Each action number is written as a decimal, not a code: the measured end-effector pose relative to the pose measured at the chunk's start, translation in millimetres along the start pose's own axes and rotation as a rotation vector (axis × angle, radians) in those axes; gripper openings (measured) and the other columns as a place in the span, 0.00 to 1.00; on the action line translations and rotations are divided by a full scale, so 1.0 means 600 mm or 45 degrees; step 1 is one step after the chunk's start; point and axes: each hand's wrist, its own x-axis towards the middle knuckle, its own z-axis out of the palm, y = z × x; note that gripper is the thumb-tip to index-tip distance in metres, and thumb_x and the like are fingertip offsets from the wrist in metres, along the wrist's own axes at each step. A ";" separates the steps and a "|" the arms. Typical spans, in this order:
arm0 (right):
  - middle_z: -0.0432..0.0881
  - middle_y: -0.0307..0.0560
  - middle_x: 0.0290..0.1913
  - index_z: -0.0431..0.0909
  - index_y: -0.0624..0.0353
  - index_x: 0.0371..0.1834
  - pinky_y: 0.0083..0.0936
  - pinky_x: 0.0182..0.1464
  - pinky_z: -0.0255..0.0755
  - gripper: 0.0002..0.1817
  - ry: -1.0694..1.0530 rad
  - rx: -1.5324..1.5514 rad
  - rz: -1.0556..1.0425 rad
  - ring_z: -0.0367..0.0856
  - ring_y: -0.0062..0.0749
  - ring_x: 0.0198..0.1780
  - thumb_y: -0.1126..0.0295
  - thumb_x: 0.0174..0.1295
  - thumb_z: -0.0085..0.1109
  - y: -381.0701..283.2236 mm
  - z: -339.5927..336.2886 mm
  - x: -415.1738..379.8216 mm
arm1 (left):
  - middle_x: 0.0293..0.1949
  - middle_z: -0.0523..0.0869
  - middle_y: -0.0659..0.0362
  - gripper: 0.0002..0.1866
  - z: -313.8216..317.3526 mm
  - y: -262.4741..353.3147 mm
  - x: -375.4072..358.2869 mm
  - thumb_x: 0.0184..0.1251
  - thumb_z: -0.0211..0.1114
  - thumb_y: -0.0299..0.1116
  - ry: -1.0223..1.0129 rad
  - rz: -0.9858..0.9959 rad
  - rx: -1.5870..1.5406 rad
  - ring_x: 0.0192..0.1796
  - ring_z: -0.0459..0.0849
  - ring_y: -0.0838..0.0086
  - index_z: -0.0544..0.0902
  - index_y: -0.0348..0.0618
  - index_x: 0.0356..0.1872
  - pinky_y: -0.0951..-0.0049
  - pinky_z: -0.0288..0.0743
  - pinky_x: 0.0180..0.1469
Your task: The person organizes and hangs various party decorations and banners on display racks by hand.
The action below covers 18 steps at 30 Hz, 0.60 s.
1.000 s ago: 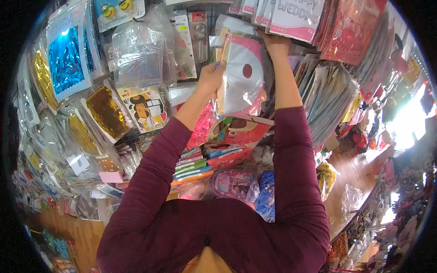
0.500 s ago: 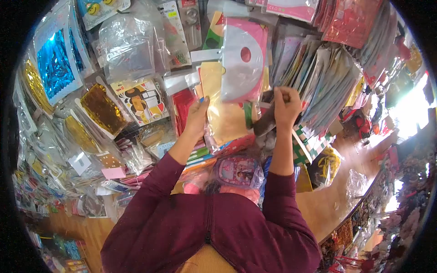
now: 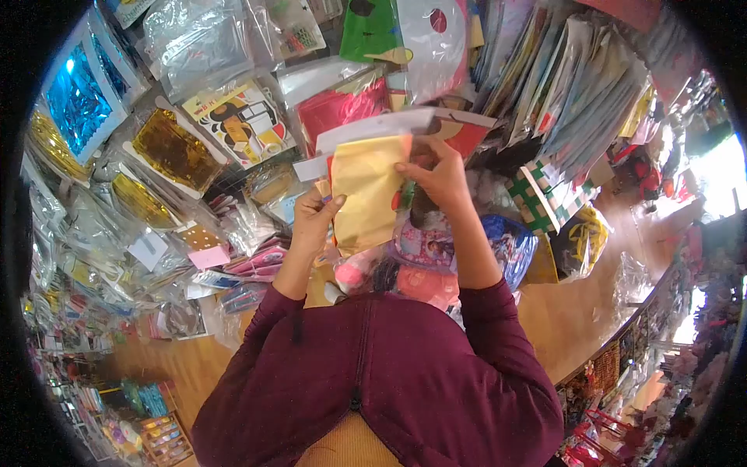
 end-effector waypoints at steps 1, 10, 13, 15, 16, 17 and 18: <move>0.80 0.43 0.37 0.75 0.67 0.42 0.21 0.45 0.71 0.19 -0.064 0.007 0.070 0.77 0.22 0.37 0.77 0.46 0.66 0.001 0.014 -0.005 | 0.33 0.83 0.63 0.10 0.004 0.015 -0.011 0.61 0.60 0.27 -0.031 -0.063 -0.019 0.32 0.77 0.84 0.79 0.35 0.42 0.83 0.70 0.35; 0.80 0.40 0.34 0.78 0.67 0.38 0.16 0.40 0.68 0.11 -0.064 -0.196 -0.025 0.74 0.17 0.35 0.75 0.52 0.62 0.039 0.052 -0.052 | 0.48 0.74 0.47 0.21 -0.053 -0.121 -0.076 0.70 0.46 0.33 0.013 -0.214 -0.041 0.46 0.73 0.66 0.61 0.35 0.60 0.70 0.66 0.50; 0.79 0.38 0.32 0.78 0.66 0.37 0.16 0.38 0.67 0.09 -0.047 -0.267 -0.119 0.72 0.16 0.33 0.75 0.55 0.60 0.044 0.055 -0.062 | 0.43 0.71 0.37 0.19 -0.057 -0.136 -0.088 0.70 0.40 0.28 -0.045 0.137 0.578 0.44 0.70 0.48 0.59 0.32 0.59 0.65 0.66 0.49; 0.79 0.36 0.31 0.78 0.66 0.37 0.16 0.37 0.66 0.08 -0.040 -0.259 -0.171 0.71 0.16 0.32 0.75 0.56 0.59 0.044 0.053 -0.066 | 0.43 0.72 0.37 0.20 -0.057 -0.125 -0.091 0.69 0.42 0.29 -0.053 0.029 0.443 0.45 0.71 0.48 0.59 0.30 0.59 0.63 0.67 0.49; 0.77 0.34 0.30 0.78 0.67 0.36 0.16 0.35 0.65 0.07 -0.020 -0.303 -0.232 0.69 0.15 0.31 0.74 0.57 0.58 0.045 0.051 -0.070 | 0.43 0.72 0.37 0.20 -0.055 -0.115 -0.097 0.69 0.42 0.29 -0.045 0.028 0.442 0.45 0.71 0.48 0.59 0.30 0.59 0.63 0.67 0.49; 0.76 0.33 0.28 0.78 0.67 0.35 0.15 0.34 0.64 0.07 0.001 -0.347 -0.293 0.68 0.14 0.31 0.74 0.58 0.57 0.047 0.049 -0.074 | 0.49 0.72 0.45 0.23 -0.053 -0.103 -0.106 0.70 0.40 0.41 0.028 0.111 0.946 0.51 0.72 0.58 0.61 0.34 0.58 0.64 0.67 0.53; 0.76 0.33 0.28 0.78 0.67 0.35 0.15 0.34 0.64 0.07 -0.005 -0.349 -0.295 0.68 0.14 0.31 0.74 0.58 0.57 0.048 0.047 -0.077 | 0.55 0.72 0.52 0.28 -0.047 -0.082 -0.108 0.70 0.39 0.52 0.104 0.195 1.450 0.56 0.72 0.67 0.64 0.38 0.58 0.66 0.67 0.57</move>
